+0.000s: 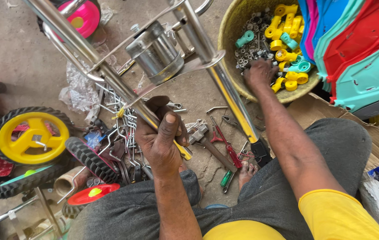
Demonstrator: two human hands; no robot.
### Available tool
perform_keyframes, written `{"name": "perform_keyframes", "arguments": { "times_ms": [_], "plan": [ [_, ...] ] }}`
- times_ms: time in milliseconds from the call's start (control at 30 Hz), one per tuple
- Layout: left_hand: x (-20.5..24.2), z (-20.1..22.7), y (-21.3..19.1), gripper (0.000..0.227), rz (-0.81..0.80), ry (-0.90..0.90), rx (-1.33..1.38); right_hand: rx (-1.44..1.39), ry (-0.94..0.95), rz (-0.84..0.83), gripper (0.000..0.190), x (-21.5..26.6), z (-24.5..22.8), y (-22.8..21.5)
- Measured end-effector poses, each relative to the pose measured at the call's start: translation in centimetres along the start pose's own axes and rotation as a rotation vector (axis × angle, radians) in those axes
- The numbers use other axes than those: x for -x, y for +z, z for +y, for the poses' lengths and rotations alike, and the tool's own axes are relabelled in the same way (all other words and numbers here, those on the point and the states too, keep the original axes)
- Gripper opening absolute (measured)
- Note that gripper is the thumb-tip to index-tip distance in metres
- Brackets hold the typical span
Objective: The person assembles a child's tricycle by attaching a metal frame to the handlebars and then installing a yellow wheel onto the axle. They use a wrench to tighten the nuts and secure the components together.
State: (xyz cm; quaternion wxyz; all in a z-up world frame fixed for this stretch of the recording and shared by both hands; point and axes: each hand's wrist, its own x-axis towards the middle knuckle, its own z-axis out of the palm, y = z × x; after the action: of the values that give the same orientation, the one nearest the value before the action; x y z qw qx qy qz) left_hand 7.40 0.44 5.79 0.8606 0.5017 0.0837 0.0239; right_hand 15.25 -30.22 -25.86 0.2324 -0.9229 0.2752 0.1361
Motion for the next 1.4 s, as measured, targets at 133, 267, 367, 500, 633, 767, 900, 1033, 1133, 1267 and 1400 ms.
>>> {"name": "perform_keyframes", "arguments": {
  "times_ms": [133, 267, 367, 500, 633, 767, 900, 1033, 1133, 1267, 1400],
  "plan": [
    [0.3, 0.1, 0.0, 0.040, 0.024, -0.012, -0.008, 0.219, -0.131, -0.097, 0.026, -0.3, 0.6, 0.1],
    [0.2, 0.6, 0.2, 0.040, 0.015, -0.012, -0.048, 0.292, -0.203, -0.081, 0.031, -0.3, 0.9, 0.3],
    [0.4, 0.5, 0.4, 0.041, 0.022, -0.003, -0.057, 0.277, -0.154, -0.114, 0.033, -0.2, 1.4, -0.2],
    [0.8, 0.6, 0.3, 0.041, 0.021, 0.002, -0.055, 0.249, -0.122, -0.175, 0.029, 0.5, 1.0, -0.3],
    [0.8, 1.0, 0.9, 0.042, 0.018, 0.020, -0.041, 0.106, -0.082, -0.091, 0.029, 0.1, 0.0, -0.9],
    [1.5, 1.7, 1.0, 0.037, 0.005, 0.008, -0.052, -0.151, 0.025, 0.087, 0.025, 0.4, 1.0, -0.7],
    [1.3, 2.9, 1.5, 0.033, -0.024, 0.025, -0.110, -0.415, -0.053, 0.282, 0.019, -1.5, 1.3, -3.4],
    [-0.3, 5.3, 1.7, 0.041, -0.034, -0.128, -0.206, -0.365, -0.143, 0.385, 0.019, -0.2, 0.7, -9.1],
    [-1.8, 6.9, 1.3, 0.043, -0.070, -0.121, -0.224, -0.713, -0.132, 0.331, 0.030, 3.7, -2.2, -14.7],
    [-2.2, 6.3, 0.5, 0.038, -0.042, -0.049, -0.142, -1.358, -0.267, 0.208, 0.013, 11.8, -7.6, -22.1],
    [-1.7, 5.4, -1.1, 0.031, -0.016, -0.120, -0.102, -1.419, -0.831, 0.249, 0.014, 23.5, -12.9, -23.6]
  ]
}}
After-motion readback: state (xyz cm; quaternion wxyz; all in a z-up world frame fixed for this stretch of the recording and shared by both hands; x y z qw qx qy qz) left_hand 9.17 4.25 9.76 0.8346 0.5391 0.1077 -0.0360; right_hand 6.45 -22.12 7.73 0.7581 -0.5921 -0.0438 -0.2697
